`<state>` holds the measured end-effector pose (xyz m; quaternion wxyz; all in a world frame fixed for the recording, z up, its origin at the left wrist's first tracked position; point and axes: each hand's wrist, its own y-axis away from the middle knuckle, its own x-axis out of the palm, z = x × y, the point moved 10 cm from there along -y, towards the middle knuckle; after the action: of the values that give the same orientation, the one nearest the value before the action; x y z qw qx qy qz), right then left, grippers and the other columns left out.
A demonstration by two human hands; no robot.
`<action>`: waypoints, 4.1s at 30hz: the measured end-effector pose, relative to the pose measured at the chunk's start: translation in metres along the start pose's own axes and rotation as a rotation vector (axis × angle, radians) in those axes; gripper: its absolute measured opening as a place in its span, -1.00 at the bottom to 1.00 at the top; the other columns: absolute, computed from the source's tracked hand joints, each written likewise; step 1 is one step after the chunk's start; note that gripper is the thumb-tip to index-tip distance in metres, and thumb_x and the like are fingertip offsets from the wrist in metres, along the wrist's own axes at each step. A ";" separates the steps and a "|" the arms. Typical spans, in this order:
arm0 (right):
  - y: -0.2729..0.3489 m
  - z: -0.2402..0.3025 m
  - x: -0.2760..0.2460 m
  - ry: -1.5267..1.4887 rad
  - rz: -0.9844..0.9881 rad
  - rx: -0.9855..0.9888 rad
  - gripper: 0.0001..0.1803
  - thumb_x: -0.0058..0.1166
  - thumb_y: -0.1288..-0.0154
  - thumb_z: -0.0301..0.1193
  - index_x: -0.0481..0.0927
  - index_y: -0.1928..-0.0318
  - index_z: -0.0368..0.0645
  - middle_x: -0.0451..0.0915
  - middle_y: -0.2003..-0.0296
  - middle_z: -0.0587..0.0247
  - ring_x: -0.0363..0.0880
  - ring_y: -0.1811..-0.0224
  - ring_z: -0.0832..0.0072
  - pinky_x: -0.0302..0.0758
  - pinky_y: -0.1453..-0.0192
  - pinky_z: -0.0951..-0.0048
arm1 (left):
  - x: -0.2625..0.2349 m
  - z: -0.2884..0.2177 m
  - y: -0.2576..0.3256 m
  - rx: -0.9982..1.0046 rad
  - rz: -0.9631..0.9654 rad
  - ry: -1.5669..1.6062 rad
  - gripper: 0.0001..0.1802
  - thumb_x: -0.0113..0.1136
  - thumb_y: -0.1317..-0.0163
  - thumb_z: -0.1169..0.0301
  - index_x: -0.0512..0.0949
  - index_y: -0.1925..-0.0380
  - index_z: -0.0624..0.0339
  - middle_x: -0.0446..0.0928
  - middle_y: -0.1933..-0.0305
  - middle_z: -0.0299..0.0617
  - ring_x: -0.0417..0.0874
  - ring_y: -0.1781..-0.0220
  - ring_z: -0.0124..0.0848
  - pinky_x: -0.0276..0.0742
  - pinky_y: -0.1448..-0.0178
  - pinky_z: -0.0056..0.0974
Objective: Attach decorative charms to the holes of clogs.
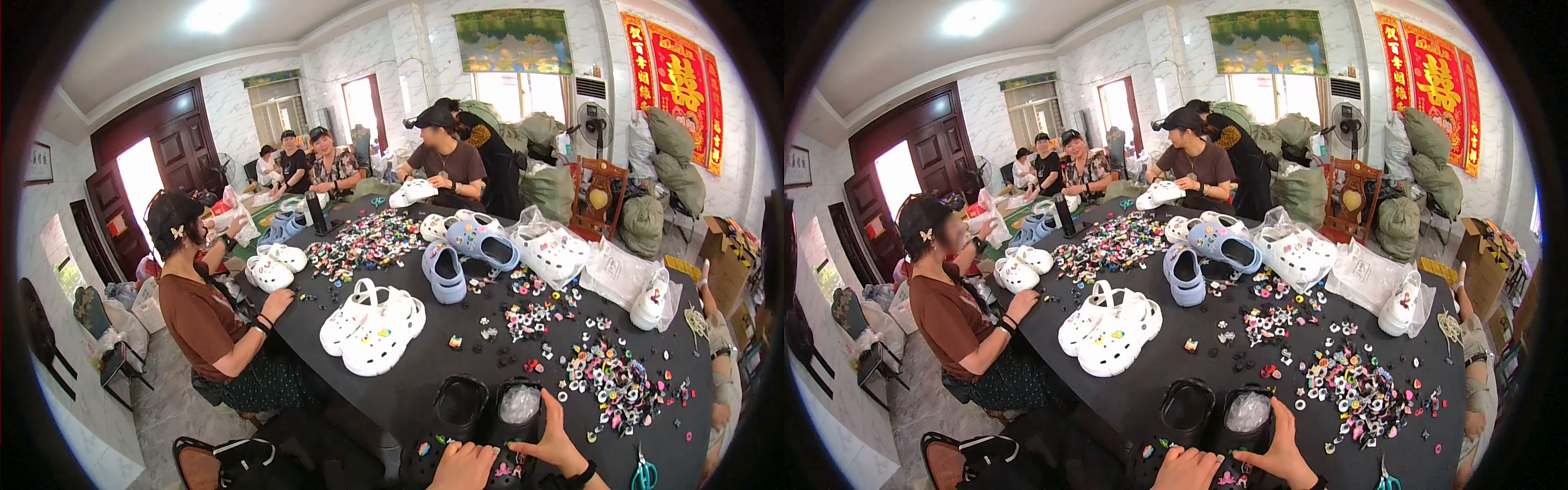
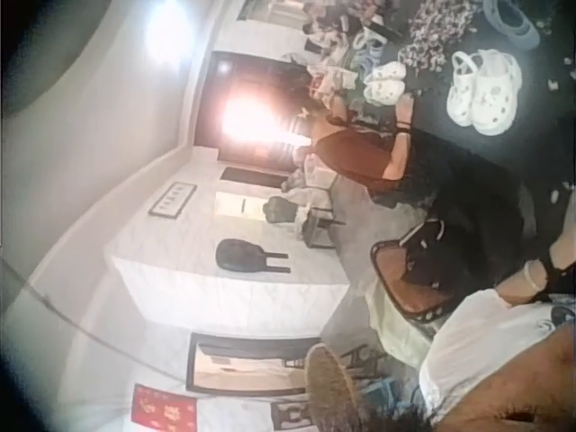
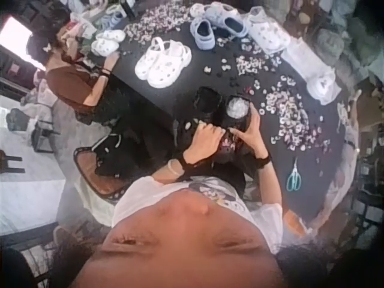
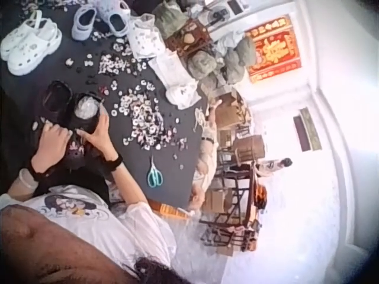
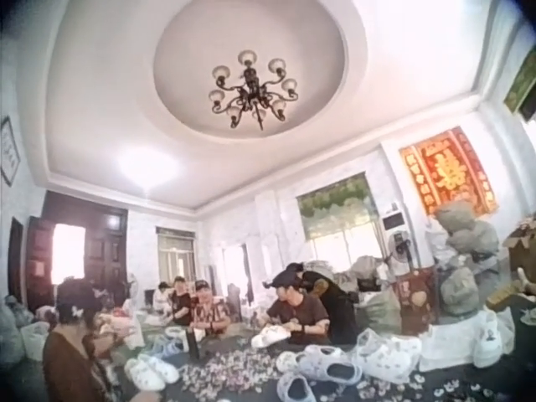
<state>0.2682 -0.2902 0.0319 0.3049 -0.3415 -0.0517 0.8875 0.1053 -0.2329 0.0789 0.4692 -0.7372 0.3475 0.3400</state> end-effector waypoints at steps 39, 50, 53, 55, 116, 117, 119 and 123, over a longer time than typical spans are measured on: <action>0.007 -0.029 0.032 -0.451 -0.130 0.185 0.43 0.54 0.15 -0.02 -0.25 -0.48 -0.30 -0.11 -0.46 -0.24 -0.14 -0.53 0.06 -0.05 -0.54 0.24 | -0.007 -0.011 -0.013 0.111 -0.012 -0.123 -0.80 0.00 -0.31 0.31 0.59 0.37 0.10 0.56 0.45 -0.14 0.59 0.33 -0.11 0.37 0.20 0.00; 0.014 -0.049 0.040 -0.535 0.360 0.413 0.60 0.52 0.25 0.12 -0.51 -0.46 -0.18 0.01 -0.35 -0.52 0.25 -0.36 -0.09 0.28 -0.35 0.24 | 0.012 -0.024 -0.006 0.153 0.040 -0.259 -0.69 -0.03 -0.42 0.27 0.50 0.46 0.19 0.52 0.48 -0.01 0.52 0.39 -0.03 0.34 0.14 -0.05; 0.014 -0.055 0.055 -0.660 0.339 0.422 0.55 0.51 0.18 0.03 -0.53 -0.46 -0.13 0.03 -0.36 -0.46 0.20 -0.40 -0.04 0.22 -0.39 0.30 | 0.013 -0.019 -0.005 0.134 0.056 -0.247 -0.68 -0.02 -0.42 0.26 0.51 0.47 0.20 0.52 0.50 0.00 0.51 0.39 -0.02 0.34 0.15 -0.04; 0.008 -0.061 0.068 -0.801 0.272 0.386 0.50 0.51 0.11 -0.08 -0.53 -0.48 -0.06 -0.02 -0.40 -0.38 0.10 -0.45 0.03 0.12 -0.44 0.34 | 0.012 -0.023 -0.006 0.148 0.047 -0.254 -0.68 -0.02 -0.42 0.26 0.51 0.48 0.20 0.52 0.50 0.00 0.51 0.40 -0.02 0.34 0.15 -0.03; 0.021 -0.055 0.055 -0.906 0.051 0.378 0.39 0.56 0.12 -0.39 -0.34 -0.46 -0.30 0.09 -0.34 -0.18 0.24 -0.35 0.23 0.31 -0.36 0.28 | 0.066 0.022 -0.079 0.039 0.785 0.404 -0.56 0.37 0.08 0.36 0.51 0.19 0.32 0.57 0.11 0.10 0.64 0.12 -0.04 0.49 0.16 -0.06; 0.021 -0.056 0.053 -0.905 0.046 0.376 0.39 0.56 0.12 -0.39 -0.34 -0.46 -0.30 0.09 -0.34 -0.18 0.24 -0.35 0.23 0.31 -0.36 0.28 | 0.055 0.005 -0.092 0.277 0.654 0.393 -0.64 0.35 0.12 0.41 0.52 0.31 0.35 0.59 0.41 0.06 0.68 0.33 -0.17 0.49 0.36 -0.13; 0.021 -0.054 0.052 -0.886 0.054 0.365 0.39 0.56 0.12 -0.39 -0.34 -0.46 -0.30 0.10 -0.33 -0.19 0.25 -0.34 0.22 0.34 -0.33 0.29 | 0.083 0.018 -0.090 0.124 0.895 0.420 -0.67 0.33 0.09 0.42 0.52 0.31 0.37 0.53 0.53 -0.05 0.60 0.52 -0.25 0.41 0.49 -0.20; 0.019 -0.040 0.045 -0.879 0.016 0.357 0.39 0.56 0.11 -0.39 -0.35 -0.46 -0.29 0.16 -0.29 -0.21 0.34 -0.28 0.20 0.41 -0.28 0.30 | 0.102 0.025 -0.076 -0.127 1.169 0.621 -0.77 0.33 0.13 0.52 0.51 0.45 0.35 0.45 0.70 -0.18 0.45 0.80 -0.44 0.23 0.73 -0.35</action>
<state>0.2582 -0.2842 -0.0302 0.3014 0.1236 -0.0198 0.9453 0.2179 -0.2055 0.0209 0.0414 -0.5175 0.7884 0.3299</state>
